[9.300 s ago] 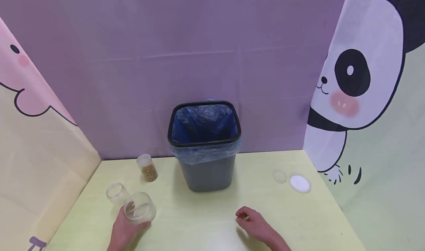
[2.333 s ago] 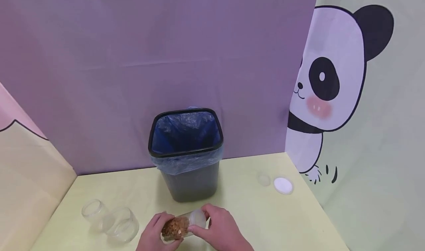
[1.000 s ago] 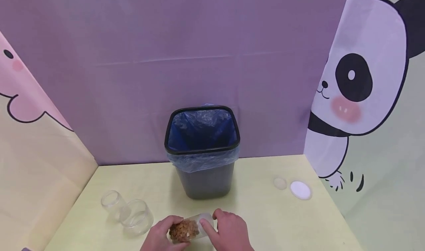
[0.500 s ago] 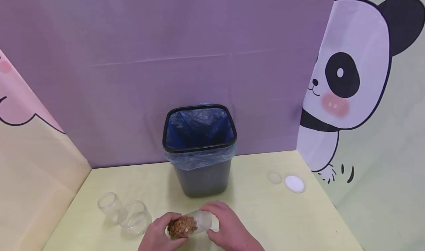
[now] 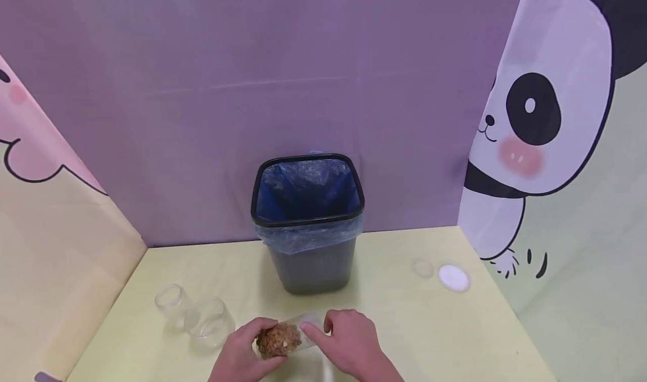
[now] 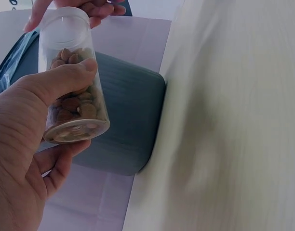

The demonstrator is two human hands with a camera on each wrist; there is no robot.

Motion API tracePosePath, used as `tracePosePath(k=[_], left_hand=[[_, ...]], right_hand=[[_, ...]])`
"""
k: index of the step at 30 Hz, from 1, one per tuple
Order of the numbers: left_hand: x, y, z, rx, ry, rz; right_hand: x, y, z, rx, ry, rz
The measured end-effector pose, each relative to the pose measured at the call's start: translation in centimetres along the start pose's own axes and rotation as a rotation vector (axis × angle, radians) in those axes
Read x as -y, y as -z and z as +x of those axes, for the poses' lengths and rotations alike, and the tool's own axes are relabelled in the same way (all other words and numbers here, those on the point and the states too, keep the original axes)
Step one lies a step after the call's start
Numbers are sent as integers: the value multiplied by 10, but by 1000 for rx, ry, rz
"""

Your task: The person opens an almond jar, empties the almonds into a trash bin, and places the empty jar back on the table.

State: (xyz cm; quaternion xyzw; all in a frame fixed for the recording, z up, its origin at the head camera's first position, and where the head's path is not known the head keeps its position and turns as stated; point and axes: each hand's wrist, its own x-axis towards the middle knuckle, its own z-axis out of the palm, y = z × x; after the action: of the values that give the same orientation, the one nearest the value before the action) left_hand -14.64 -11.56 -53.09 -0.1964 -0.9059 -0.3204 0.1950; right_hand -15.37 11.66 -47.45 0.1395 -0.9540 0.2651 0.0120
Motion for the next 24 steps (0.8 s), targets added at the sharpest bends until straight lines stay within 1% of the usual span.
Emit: tracePosePath(k=[2,3,5,7,10,12,14,16,21,24], left_hand=[[1,3,0,2,8,6],[2,4,0,3,11,7],[3,5,-1,13,20,7],[4,6,-3,23,25,-2],[6,5,-5,14,17,-21],[6,3,-5,-10,3,-32],[7,2,-5,-36,-6,-41],[6,1,-5,-51,-9,-44],[5,0,-4,-46,-3,-32],[5,0,-2,-55,-11,-25]], right_hand=[[0,1,2,43,28,27],[0,2,3,56,56,45],[-2,3,4,75,122,111],[-4,3,6,92,206,184],[-7,3,8,94,309,288],[-9,2,8,88,335,318],[-10,0,7,76,314,315],[-9,-2,5,51,264,272],[-7,-4,4,-39,127,126],[-6,-4,5,-46,68,74]])
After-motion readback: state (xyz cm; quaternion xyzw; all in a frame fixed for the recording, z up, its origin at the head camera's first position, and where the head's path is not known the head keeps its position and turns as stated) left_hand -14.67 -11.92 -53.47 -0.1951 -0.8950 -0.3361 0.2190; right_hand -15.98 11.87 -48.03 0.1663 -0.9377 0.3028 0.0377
